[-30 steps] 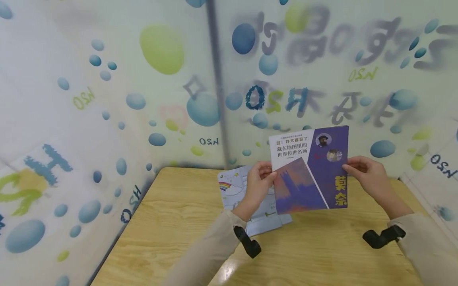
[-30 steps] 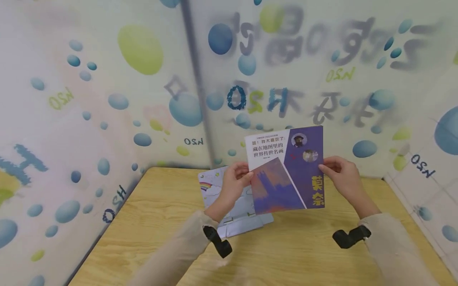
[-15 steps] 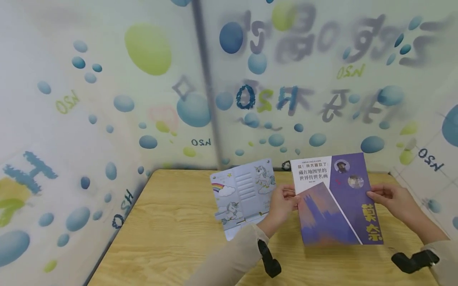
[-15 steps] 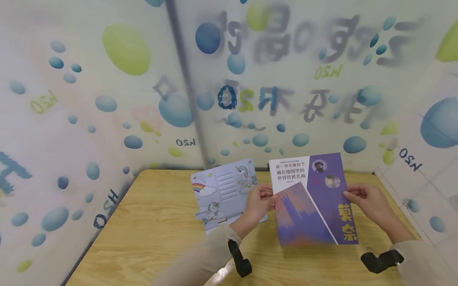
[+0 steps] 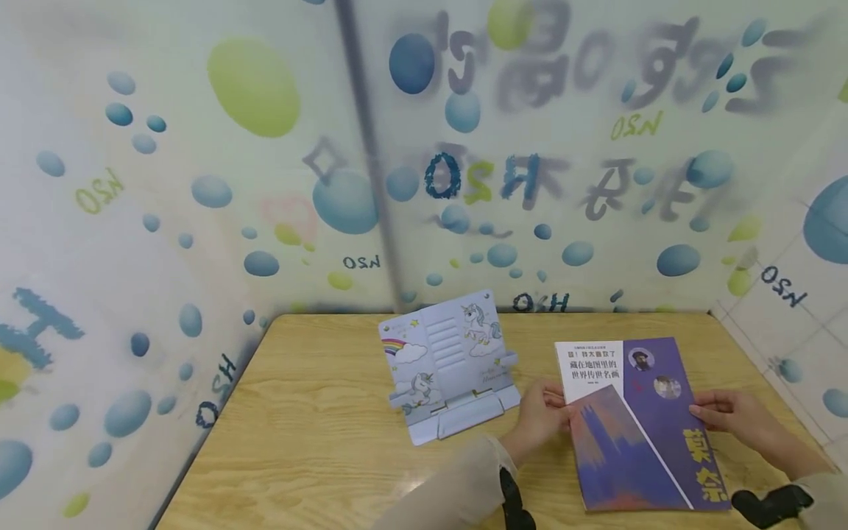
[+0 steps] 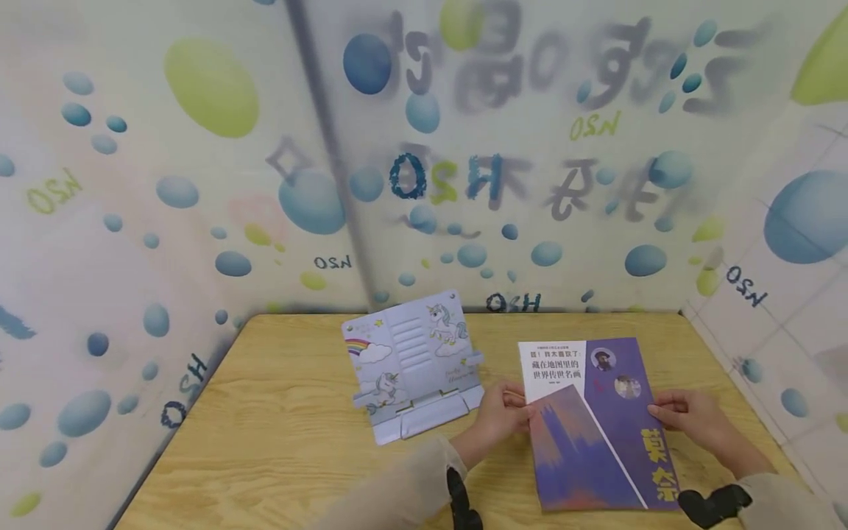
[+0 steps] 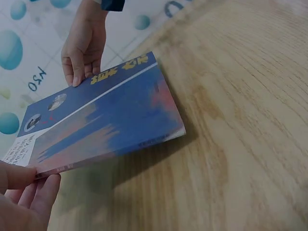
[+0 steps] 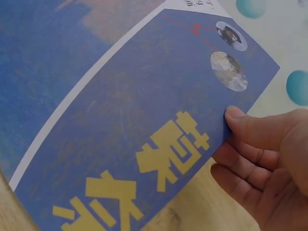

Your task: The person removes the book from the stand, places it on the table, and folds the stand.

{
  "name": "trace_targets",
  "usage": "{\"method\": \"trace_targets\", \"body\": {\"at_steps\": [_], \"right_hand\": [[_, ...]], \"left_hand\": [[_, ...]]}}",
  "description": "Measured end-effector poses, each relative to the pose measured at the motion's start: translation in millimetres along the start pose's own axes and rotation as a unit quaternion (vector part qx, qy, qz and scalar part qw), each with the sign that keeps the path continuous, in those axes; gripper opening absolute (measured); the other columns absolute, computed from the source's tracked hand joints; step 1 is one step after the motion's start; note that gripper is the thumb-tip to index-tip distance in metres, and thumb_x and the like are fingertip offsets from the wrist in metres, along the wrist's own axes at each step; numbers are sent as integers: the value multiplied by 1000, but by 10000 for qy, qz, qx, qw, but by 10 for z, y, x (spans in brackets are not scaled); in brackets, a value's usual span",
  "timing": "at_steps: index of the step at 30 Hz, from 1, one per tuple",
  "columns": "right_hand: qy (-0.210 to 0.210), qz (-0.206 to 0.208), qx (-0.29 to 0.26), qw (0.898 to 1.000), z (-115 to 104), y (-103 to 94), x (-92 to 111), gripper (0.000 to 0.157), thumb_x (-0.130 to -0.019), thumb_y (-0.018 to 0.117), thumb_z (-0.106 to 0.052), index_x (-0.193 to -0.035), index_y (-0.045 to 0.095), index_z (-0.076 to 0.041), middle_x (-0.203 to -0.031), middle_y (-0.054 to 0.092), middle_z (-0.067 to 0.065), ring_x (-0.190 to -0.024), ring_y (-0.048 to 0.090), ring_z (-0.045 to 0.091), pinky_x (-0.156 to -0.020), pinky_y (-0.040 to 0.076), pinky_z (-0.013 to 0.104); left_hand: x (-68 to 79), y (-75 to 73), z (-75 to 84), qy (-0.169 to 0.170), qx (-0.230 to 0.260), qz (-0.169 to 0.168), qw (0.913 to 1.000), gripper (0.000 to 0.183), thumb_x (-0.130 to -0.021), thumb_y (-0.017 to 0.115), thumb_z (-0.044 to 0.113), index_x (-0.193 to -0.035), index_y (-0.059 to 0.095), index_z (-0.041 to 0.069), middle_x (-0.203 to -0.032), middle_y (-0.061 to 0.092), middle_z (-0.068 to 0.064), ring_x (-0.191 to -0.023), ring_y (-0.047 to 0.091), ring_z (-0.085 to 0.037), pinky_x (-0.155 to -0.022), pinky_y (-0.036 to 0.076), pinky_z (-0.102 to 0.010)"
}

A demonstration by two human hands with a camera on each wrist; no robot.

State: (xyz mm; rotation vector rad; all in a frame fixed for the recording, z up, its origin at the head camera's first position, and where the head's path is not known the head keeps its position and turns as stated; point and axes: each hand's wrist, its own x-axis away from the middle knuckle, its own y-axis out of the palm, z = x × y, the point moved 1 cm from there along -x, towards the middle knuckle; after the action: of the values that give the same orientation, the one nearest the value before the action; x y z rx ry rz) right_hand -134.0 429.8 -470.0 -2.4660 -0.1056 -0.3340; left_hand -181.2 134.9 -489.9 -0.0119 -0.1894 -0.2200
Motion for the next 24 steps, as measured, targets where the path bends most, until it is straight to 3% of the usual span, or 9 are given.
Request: {"method": "trace_targets", "body": {"at_steps": [9,16,24], "right_hand": [[108,113,-157,9998,239,156,6,47,-91,57,-16,-109,46,26,-89,65,18,-71,60,5,-66,52,27],[283,353,-122,9989,337,261,17,49,-88,63,-21,-110,52,21,-91,66,19,-70,58,3,-62,50,26],[311,361,-54,9988,321,264,28,50,-87,63,-22,-112,52,20,-94,65,22,-71,58,1,-63,50,25]], "left_hand": [[27,51,-186,-552,-232,8,9982,29,-72,68,-15,-83,50,5,-69,52,-6,-49,54,-16,-49,52,-30],[17,-38,-284,-379,-1162,-542,9910,23,-73,71,-8,-81,52,3,-61,58,-5,-52,60,-16,-47,50,-26],[-7,-28,-254,-324,-1566,-655,9850,14,-71,73,-6,-67,60,-1,-52,58,-4,-46,60,-16,-43,49,-25]]}}
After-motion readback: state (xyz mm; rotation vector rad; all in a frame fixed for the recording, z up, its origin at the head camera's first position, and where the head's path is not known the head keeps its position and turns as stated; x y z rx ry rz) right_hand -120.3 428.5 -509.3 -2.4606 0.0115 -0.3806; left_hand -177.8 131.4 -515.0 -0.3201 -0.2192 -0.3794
